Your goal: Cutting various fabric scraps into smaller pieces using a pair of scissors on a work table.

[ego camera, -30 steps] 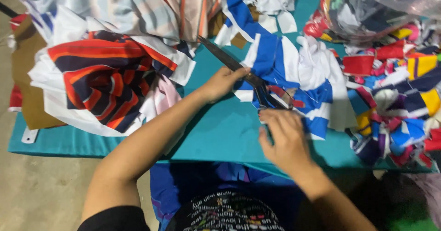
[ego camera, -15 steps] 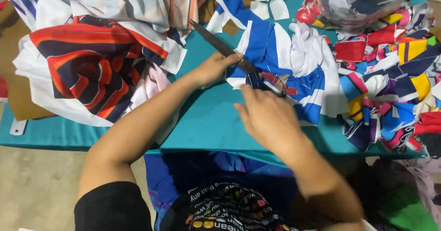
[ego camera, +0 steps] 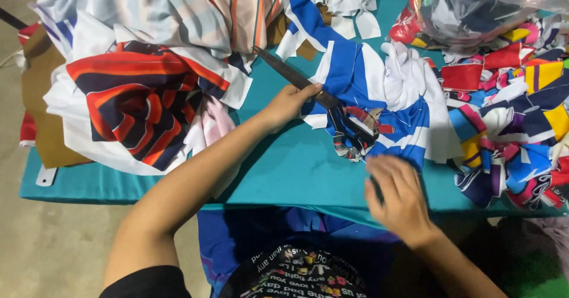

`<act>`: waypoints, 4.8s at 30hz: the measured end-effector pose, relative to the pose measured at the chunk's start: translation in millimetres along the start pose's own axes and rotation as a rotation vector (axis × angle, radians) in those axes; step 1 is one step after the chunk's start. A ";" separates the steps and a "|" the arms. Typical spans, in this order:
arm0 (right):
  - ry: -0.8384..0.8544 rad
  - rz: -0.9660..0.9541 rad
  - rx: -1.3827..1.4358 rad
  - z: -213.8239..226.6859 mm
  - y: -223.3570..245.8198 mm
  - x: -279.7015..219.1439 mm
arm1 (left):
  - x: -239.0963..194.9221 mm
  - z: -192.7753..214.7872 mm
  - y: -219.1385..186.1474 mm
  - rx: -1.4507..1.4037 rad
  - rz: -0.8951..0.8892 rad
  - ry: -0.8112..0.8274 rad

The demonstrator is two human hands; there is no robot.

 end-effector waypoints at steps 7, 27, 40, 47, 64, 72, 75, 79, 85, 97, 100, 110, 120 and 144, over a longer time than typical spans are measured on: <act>0.026 -0.064 0.132 -44.7 -26.6 83.5 | -20.6 -12.1 -18.7 0.023 -0.073 -0.100; 0.850 -0.321 1.064 -52.7 -40.1 111.1 | -65.9 -45.8 -78.3 -0.149 -0.315 0.141; 0.068 -0.633 0.673 -121.7 -130.2 94.3 | -104.8 -100.9 -138.4 0.774 -0.057 0.737; 0.026 -0.755 0.721 -105.6 -118.0 95.5 | 57.5 -35.4 -151.4 1.188 -0.333 -0.034; -0.065 -0.661 0.493 -82.7 -105.9 113.4 | 130.3 -36.7 -163.9 1.545 -0.366 -0.152; -0.080 -0.673 0.510 -74.4 -100.6 117.7 | 118.9 -58.1 -143.5 1.537 -0.149 0.074; -0.101 -0.633 0.470 -72.6 -100.0 117.1 | 126.2 -55.1 -126.1 1.535 -0.072 0.155; -0.120 -0.640 0.473 -72.2 -102.0 116.9 | 75.9 -61.5 -113.9 1.494 -0.077 0.269; -0.129 -0.610 0.460 -78.4 -101.7 109.8 | 81.0 -24.6 -127.0 1.361 -0.231 0.087; -0.095 -0.517 0.556 -98.1 -106.4 96.4 | 19.9 -26.6 -132.1 1.185 -0.641 -0.283; -0.124 -0.553 0.470 -92.4 -102.0 102.9 | -22.8 -56.2 -130.2 1.146 -0.672 -0.038; -0.085 -0.551 0.470 -87.9 -98.5 105.8 | -39.3 -41.8 -70.0 0.988 -0.381 0.128; -0.085 -0.553 0.471 -95.9 -99.5 100.6 | -45.4 -17.5 -81.6 0.199 -0.618 -0.031; 0.080 -0.582 0.763 -83.4 -91.3 110.8 | -17.4 -6.9 -52.2 -0.157 -0.427 0.170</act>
Point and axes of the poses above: each hand's wrist, its own x-axis towards the middle knuckle, its own z-axis out of the back of the hand, y = z × x, the point moved 4 cm from there along x, towards the middle knuckle, and after that the axes turned 15 degrees about -x, right-handed, at the moved point
